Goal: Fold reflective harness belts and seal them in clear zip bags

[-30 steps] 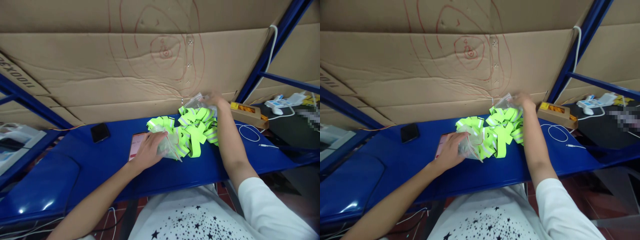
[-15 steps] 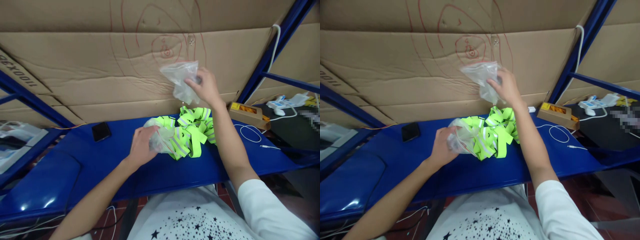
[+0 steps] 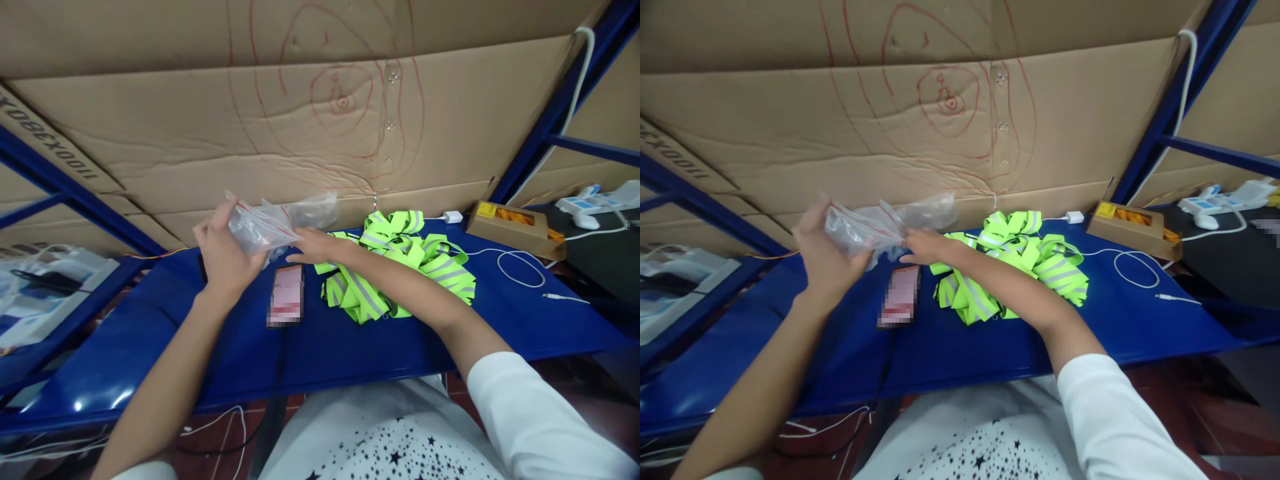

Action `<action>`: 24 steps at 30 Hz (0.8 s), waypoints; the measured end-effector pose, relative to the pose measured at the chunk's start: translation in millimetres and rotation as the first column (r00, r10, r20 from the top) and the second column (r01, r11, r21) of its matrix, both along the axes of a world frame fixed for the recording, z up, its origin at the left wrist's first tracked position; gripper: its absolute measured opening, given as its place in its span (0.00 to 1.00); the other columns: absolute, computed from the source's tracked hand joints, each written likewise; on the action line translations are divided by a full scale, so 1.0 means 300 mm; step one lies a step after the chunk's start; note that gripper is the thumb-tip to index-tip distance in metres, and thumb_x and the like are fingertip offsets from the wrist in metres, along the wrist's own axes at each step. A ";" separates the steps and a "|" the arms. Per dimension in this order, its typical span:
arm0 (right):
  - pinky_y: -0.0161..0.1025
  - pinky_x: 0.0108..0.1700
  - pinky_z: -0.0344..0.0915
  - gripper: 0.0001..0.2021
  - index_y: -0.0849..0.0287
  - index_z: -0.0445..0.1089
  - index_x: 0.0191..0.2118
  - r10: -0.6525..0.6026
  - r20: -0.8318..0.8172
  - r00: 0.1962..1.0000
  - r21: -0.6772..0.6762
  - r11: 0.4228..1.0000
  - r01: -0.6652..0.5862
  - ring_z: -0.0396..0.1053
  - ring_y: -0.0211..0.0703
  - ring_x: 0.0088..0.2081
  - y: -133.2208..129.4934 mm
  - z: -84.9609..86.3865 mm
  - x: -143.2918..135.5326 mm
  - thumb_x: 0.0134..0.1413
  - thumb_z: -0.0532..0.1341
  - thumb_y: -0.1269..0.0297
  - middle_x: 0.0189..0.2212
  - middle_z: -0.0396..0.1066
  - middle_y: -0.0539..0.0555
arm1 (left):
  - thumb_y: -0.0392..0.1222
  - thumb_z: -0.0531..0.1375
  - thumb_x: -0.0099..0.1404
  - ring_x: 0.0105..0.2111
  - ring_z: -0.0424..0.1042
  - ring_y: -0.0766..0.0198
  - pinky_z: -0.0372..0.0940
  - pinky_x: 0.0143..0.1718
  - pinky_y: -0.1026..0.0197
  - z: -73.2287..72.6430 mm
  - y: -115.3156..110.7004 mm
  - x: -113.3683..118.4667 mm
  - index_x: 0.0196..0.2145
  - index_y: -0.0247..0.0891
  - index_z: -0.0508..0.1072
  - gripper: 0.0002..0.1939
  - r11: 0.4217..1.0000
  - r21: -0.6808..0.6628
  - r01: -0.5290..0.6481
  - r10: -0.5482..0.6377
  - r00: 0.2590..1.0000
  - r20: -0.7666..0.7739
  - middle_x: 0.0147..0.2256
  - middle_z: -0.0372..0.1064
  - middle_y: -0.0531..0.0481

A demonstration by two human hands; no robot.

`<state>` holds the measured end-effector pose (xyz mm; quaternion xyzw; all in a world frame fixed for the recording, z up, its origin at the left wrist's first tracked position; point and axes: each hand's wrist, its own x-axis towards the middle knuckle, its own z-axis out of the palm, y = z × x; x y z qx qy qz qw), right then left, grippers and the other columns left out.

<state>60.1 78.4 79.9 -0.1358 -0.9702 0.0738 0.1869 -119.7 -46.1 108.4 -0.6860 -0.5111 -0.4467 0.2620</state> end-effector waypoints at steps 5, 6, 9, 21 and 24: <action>0.45 0.58 0.67 0.19 0.63 0.74 0.57 0.023 0.065 0.998 -0.041 0.999 -0.021 0.73 0.50 0.56 -0.062 0.000 0.077 0.73 0.56 0.56 0.56 0.74 0.63 | 0.59 0.60 0.69 0.67 0.60 0.41 0.53 0.63 0.37 0.060 0.018 0.029 0.71 0.35 0.50 0.43 0.989 -0.082 -0.121 0.116 0.991 -0.061 0.69 0.57 0.39; 0.46 0.58 0.67 0.20 0.62 0.72 0.60 0.029 0.068 0.997 -0.038 0.999 -0.027 0.72 0.51 0.57 -0.084 -0.003 0.085 0.75 0.54 0.56 0.57 0.73 0.64 | 0.58 0.60 0.69 0.66 0.60 0.42 0.53 0.62 0.37 0.064 0.031 0.042 0.71 0.36 0.49 0.43 0.985 -0.103 -0.140 0.132 0.988 -0.085 0.69 0.56 0.39; 0.56 0.63 0.63 0.22 0.55 0.69 0.65 0.023 0.140 0.990 0.043 0.999 -0.029 0.65 0.58 0.64 -0.154 -0.037 0.086 0.74 0.53 0.52 0.66 0.64 0.64 | 0.56 0.59 0.69 0.63 0.62 0.41 0.53 0.62 0.35 0.045 0.091 0.074 0.73 0.41 0.49 0.41 0.955 -0.207 -0.210 0.169 0.965 -0.200 0.67 0.59 0.38; 0.57 0.66 0.57 0.21 0.58 0.69 0.65 -0.059 0.147 0.987 0.222 0.975 0.025 0.61 0.60 0.67 -0.231 -0.068 0.167 0.75 0.52 0.57 0.68 0.60 0.66 | 0.50 0.61 0.68 0.68 0.52 0.33 0.44 0.66 0.30 -0.105 0.282 -0.010 0.74 0.37 0.47 0.44 0.793 -0.533 -0.294 0.135 0.939 -0.317 0.69 0.51 0.26; 0.57 0.65 0.59 0.21 0.58 0.72 0.62 -0.017 0.110 0.994 0.267 0.964 -0.013 0.62 0.59 0.65 -0.301 -0.077 0.284 0.74 0.53 0.54 0.67 0.63 0.65 | 0.51 0.64 0.66 0.68 0.56 0.34 0.49 0.66 0.31 -0.139 0.297 -0.061 0.74 0.35 0.46 0.48 0.649 -0.726 -0.226 -0.023 0.949 -0.316 0.68 0.54 0.25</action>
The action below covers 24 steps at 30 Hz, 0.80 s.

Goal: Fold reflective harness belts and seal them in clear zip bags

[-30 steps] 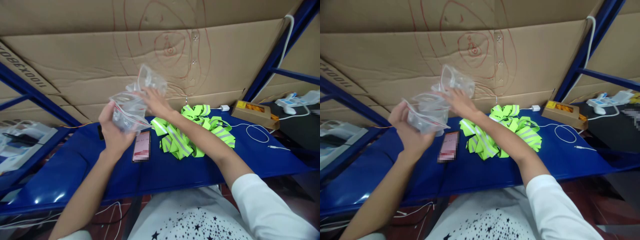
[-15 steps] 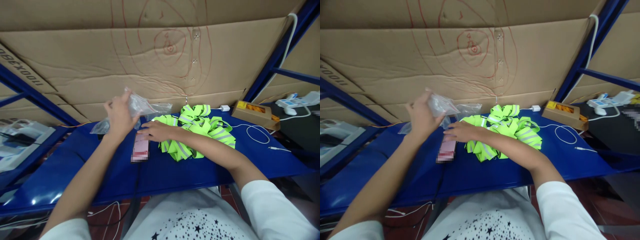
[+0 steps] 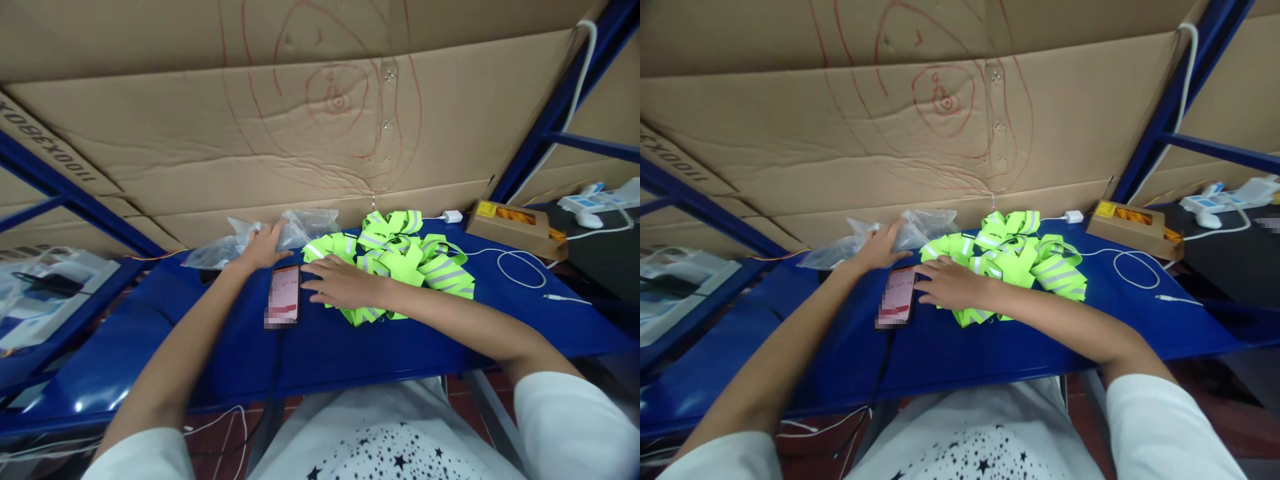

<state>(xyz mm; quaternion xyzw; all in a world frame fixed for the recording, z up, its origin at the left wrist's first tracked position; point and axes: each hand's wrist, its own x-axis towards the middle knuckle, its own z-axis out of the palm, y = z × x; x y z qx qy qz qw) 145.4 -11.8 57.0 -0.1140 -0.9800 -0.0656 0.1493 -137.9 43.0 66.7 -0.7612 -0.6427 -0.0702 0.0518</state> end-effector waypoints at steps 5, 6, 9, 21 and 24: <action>0.57 0.66 0.57 0.23 0.53 0.69 0.65 -0.055 0.036 0.998 -0.067 0.996 0.057 0.63 0.58 0.65 -0.059 -0.012 0.212 0.73 0.55 0.50 0.63 0.68 0.63 | 0.57 0.65 0.65 0.71 0.51 0.31 0.49 0.66 0.26 0.040 -0.017 -0.057 0.76 0.37 0.38 0.55 0.998 -0.067 0.009 -0.007 1.000 0.030 0.72 0.47 0.26; 0.58 0.66 0.56 0.22 0.52 0.69 0.65 -0.067 0.028 0.997 -0.080 0.994 0.069 0.64 0.57 0.65 -0.057 -0.013 0.244 0.73 0.56 0.51 0.63 0.69 0.63 | 0.59 0.65 0.64 0.72 0.49 0.33 0.49 0.67 0.28 0.056 -0.025 -0.063 0.76 0.38 0.36 0.57 0.997 -0.072 0.033 -0.029 0.999 0.046 0.73 0.45 0.27; 0.57 0.65 0.56 0.22 0.52 0.70 0.65 -0.081 -0.021 0.997 -0.119 0.990 0.078 0.65 0.57 0.64 -0.038 -0.026 0.304 0.73 0.56 0.52 0.62 0.69 0.64 | 0.60 0.67 0.63 0.73 0.50 0.41 0.54 0.69 0.38 0.090 -0.053 -0.063 0.76 0.45 0.37 0.58 0.989 -0.038 0.143 -0.140 0.988 0.059 0.74 0.44 0.34; 0.54 0.62 0.59 0.22 0.53 0.67 0.67 -0.097 -0.136 0.986 -0.109 0.991 0.083 0.68 0.55 0.60 -0.018 -0.110 0.314 0.74 0.55 0.54 0.60 0.71 0.62 | 0.43 0.58 0.69 0.65 0.57 0.28 0.55 0.60 0.27 -0.027 -0.120 0.015 0.67 0.36 0.63 0.30 0.942 0.322 -0.099 0.101 0.995 0.011 0.66 0.53 0.25; 0.54 0.62 0.59 0.22 0.53 0.68 0.66 -0.109 -0.125 0.986 -0.122 0.988 0.094 0.68 0.55 0.61 -0.021 -0.099 0.315 0.74 0.55 0.54 0.60 0.71 0.62 | 0.47 0.61 0.66 0.64 0.60 0.33 0.61 0.58 0.33 -0.034 -0.121 -0.035 0.66 0.39 0.64 0.33 0.979 0.203 -0.031 0.027 0.999 0.020 0.64 0.57 0.28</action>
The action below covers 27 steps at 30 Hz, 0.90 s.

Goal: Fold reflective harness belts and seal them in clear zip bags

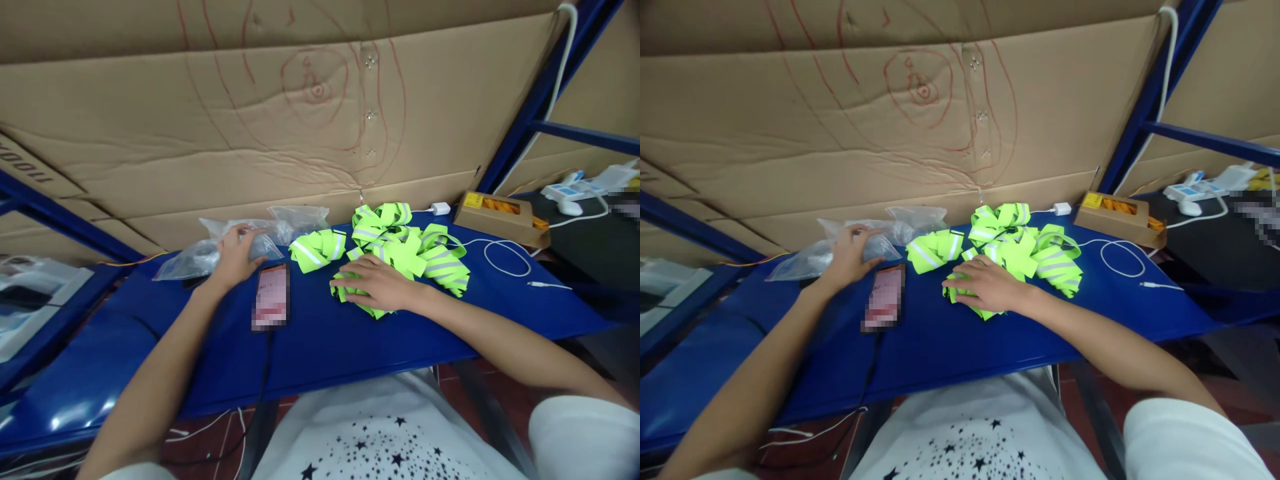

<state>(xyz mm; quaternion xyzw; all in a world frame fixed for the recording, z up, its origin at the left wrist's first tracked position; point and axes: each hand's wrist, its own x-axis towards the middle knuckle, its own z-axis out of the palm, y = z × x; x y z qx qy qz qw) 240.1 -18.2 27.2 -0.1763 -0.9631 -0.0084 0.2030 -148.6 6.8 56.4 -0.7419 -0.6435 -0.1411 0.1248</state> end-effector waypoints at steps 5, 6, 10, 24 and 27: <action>0.54 0.63 0.59 0.22 0.54 0.68 0.66 0.008 0.029 1.000 -0.006 1.000 -0.007 0.67 0.55 0.62 -0.009 0.019 0.004 0.74 0.54 0.54 0.61 0.71 0.63 | 0.47 0.56 0.71 0.67 0.55 0.36 0.50 0.64 0.31 -0.010 -0.042 -0.002 0.67 0.41 0.65 0.28 0.994 0.087 0.059 -0.052 0.996 -0.072 0.69 0.53 0.31; 0.53 0.63 0.59 0.22 0.54 0.68 0.66 0.003 0.033 0.999 -0.006 1.000 -0.003 0.67 0.54 0.62 -0.011 0.022 0.006 0.75 0.53 0.54 0.61 0.71 0.63 | 0.46 0.54 0.71 0.67 0.55 0.34 0.47 0.64 0.30 -0.016 -0.047 0.007 0.65 0.40 0.66 0.27 0.991 0.133 0.028 -0.018 0.997 -0.075 0.69 0.52 0.30; 0.53 0.63 0.59 0.22 0.54 0.68 0.66 -0.015 0.052 0.999 -0.012 1.000 0.016 0.66 0.55 0.63 -0.018 0.026 0.011 0.74 0.54 0.53 0.62 0.70 0.63 | 0.44 0.49 0.74 0.61 0.59 0.30 0.49 0.60 0.29 -0.052 -0.043 0.029 0.56 0.35 0.74 0.22 0.974 0.208 -0.095 0.107 0.993 -0.043 0.61 0.61 0.26; 0.54 0.65 0.58 0.22 0.53 0.67 0.67 -0.030 0.080 0.996 -0.012 0.999 0.031 0.66 0.55 0.63 -0.020 0.037 0.013 0.73 0.55 0.53 0.63 0.69 0.61 | 0.40 0.50 0.74 0.57 0.68 0.43 0.50 0.61 0.35 -0.062 -0.044 0.063 0.54 0.41 0.76 0.19 0.959 0.273 0.082 -0.078 0.997 -0.024 0.55 0.72 0.38; 0.54 0.65 0.59 0.22 0.53 0.68 0.67 -0.024 0.075 0.997 -0.003 1.000 0.024 0.66 0.54 0.63 -0.021 0.042 0.013 0.73 0.55 0.53 0.62 0.70 0.61 | 0.36 0.50 0.73 0.53 0.71 0.43 0.54 0.58 0.35 -0.059 -0.048 0.086 0.48 0.42 0.79 0.17 0.944 0.300 0.139 -0.136 0.990 -0.030 0.53 0.75 0.41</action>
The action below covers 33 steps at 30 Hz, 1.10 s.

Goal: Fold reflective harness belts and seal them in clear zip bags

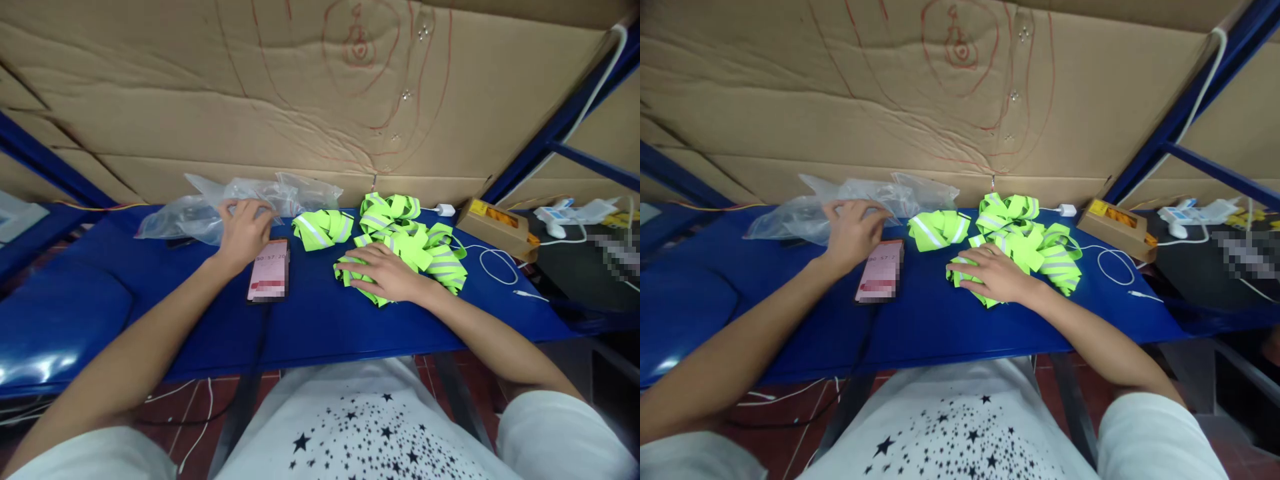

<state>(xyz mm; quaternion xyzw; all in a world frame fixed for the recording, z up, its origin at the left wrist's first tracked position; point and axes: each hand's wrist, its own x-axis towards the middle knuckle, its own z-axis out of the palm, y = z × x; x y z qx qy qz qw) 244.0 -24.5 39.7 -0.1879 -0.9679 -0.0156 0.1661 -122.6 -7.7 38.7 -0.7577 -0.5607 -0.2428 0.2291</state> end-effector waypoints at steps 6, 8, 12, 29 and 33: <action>0.55 0.64 0.60 0.22 0.53 0.68 0.66 -0.012 0.009 1.000 0.002 1.000 0.012 0.67 0.55 0.62 -0.002 0.005 -0.003 0.73 0.56 0.53 0.62 0.70 0.60 | 0.37 0.53 0.72 0.47 0.76 0.48 0.64 0.50 0.43 -0.007 0.000 0.022 0.45 0.41 0.80 0.15 0.993 -0.027 0.111 -0.112 0.993 -0.027 0.48 0.78 0.41; 0.54 0.64 0.60 0.22 0.53 0.68 0.66 -0.009 0.008 1.000 0.005 1.000 0.009 0.67 0.55 0.62 -0.003 0.005 -0.002 0.73 0.55 0.53 0.62 0.70 0.60 | 0.37 0.52 0.73 0.45 0.77 0.50 0.66 0.47 0.47 -0.012 -0.005 0.031 0.45 0.40 0.80 0.15 0.991 -0.029 0.128 -0.129 0.991 -0.040 0.47 0.78 0.40; 0.54 0.64 0.60 0.22 0.53 0.68 0.66 -0.006 0.000 1.000 0.007 1.000 0.006 0.67 0.54 0.61 -0.010 0.012 -0.002 0.73 0.56 0.53 0.62 0.70 0.60 | 0.37 0.51 0.73 0.41 0.79 0.54 0.70 0.40 0.54 -0.016 -0.036 0.074 0.46 0.39 0.79 0.17 0.989 -0.036 0.142 -0.142 0.990 0.002 0.47 0.79 0.43; 0.53 0.63 0.62 0.21 0.53 0.70 0.65 -0.006 -0.045 0.999 0.026 1.000 0.008 0.68 0.54 0.61 -0.004 -0.004 -0.003 0.73 0.56 0.54 0.61 0.71 0.60 | 0.44 0.59 0.69 0.59 0.72 0.40 0.67 0.57 0.44 0.067 0.130 0.253 0.70 0.42 0.59 0.33 0.861 -0.499 0.097 -0.091 0.995 0.036 0.63 0.69 0.38; 0.54 0.63 0.61 0.21 0.53 0.70 0.65 0.010 -0.047 0.999 0.028 1.000 -0.009 0.68 0.55 0.61 0.000 -0.003 0.001 0.73 0.57 0.54 0.60 0.71 0.60 | 0.49 0.55 0.72 0.57 0.74 0.37 0.67 0.55 0.42 0.060 0.145 0.140 0.68 0.41 0.64 0.29 0.888 -0.457 0.046 0.002 0.995 0.104 0.59 0.72 0.37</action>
